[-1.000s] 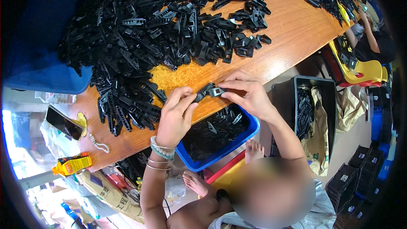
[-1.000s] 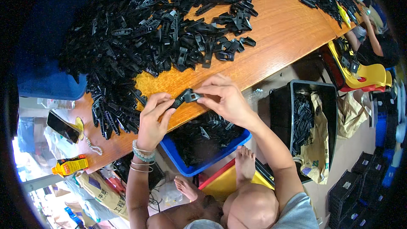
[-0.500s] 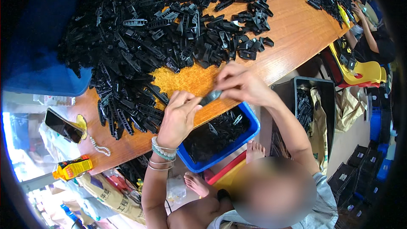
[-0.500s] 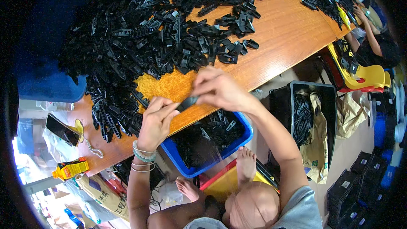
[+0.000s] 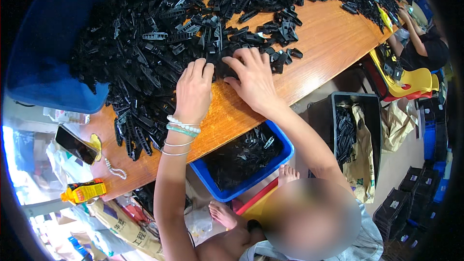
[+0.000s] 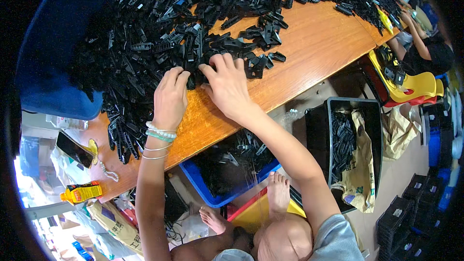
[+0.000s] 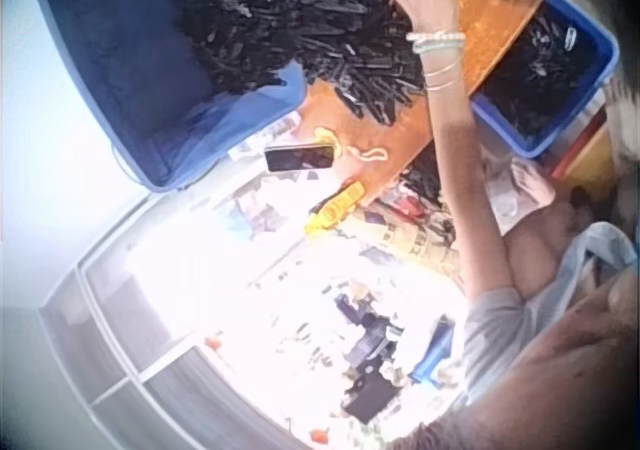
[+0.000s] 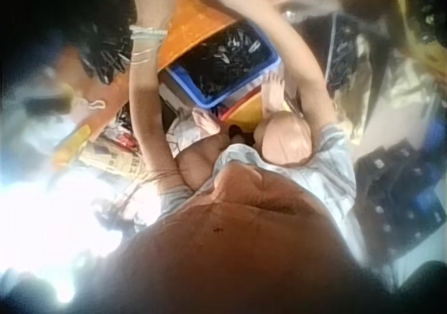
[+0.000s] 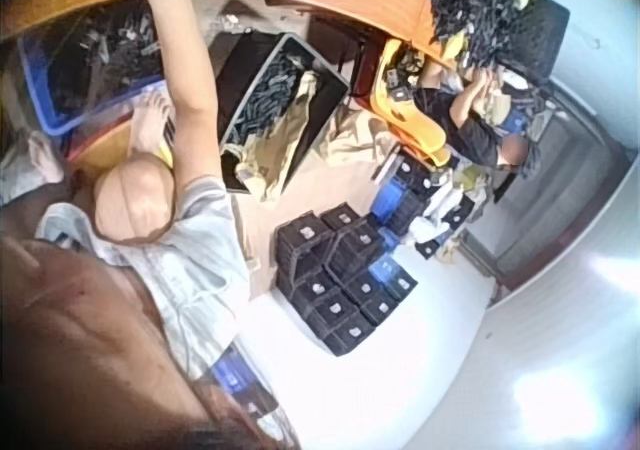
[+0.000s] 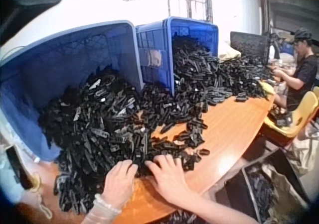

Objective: The person assembles small black plastic components by snapping them together by hand, then sorts the assembled components into a blue bin.

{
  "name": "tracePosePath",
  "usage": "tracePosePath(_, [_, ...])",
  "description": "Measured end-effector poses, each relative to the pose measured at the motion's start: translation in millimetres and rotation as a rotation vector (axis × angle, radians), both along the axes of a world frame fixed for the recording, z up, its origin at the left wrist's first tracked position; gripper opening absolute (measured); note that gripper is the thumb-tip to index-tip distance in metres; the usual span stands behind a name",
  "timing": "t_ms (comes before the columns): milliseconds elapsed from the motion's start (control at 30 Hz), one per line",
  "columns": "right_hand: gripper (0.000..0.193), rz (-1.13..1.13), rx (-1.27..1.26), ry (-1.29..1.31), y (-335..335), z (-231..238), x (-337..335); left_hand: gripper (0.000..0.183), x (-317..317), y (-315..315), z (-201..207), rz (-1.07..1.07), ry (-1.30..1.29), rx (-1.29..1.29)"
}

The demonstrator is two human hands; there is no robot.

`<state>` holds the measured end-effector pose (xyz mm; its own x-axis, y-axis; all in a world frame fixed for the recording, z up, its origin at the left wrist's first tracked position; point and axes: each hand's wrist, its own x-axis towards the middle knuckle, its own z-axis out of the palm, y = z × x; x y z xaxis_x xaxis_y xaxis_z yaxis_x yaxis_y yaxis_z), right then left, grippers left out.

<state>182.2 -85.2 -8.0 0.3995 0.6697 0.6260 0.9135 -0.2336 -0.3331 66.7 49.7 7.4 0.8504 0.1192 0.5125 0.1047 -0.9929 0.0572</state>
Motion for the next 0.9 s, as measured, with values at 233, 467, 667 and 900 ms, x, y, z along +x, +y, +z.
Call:
tracePosePath(233, [0.039,-0.009,0.181,-0.002,-18.8,-10.5,7.7,0.017,-59.8,-65.8,-2.3,0.284,-0.219,-0.786])
tracePosePath(467, [0.029,0.246,0.392,1.299,-58.8,-6.2,-18.0,0.015,-78.9,-71.2,-17.9,0.158,-0.037,-0.415])
tracePosePath(667, [0.026,0.181,0.160,1.193,-72.4,-8.8,-27.3,0.018,-69.2,-74.0,1.1,0.271,0.033,-0.553])
tracePosePath(900, [0.026,0.518,-0.032,0.696,-61.6,-9.6,-6.2,0.021,-72.7,-71.6,-0.6,0.133,0.107,-0.550])
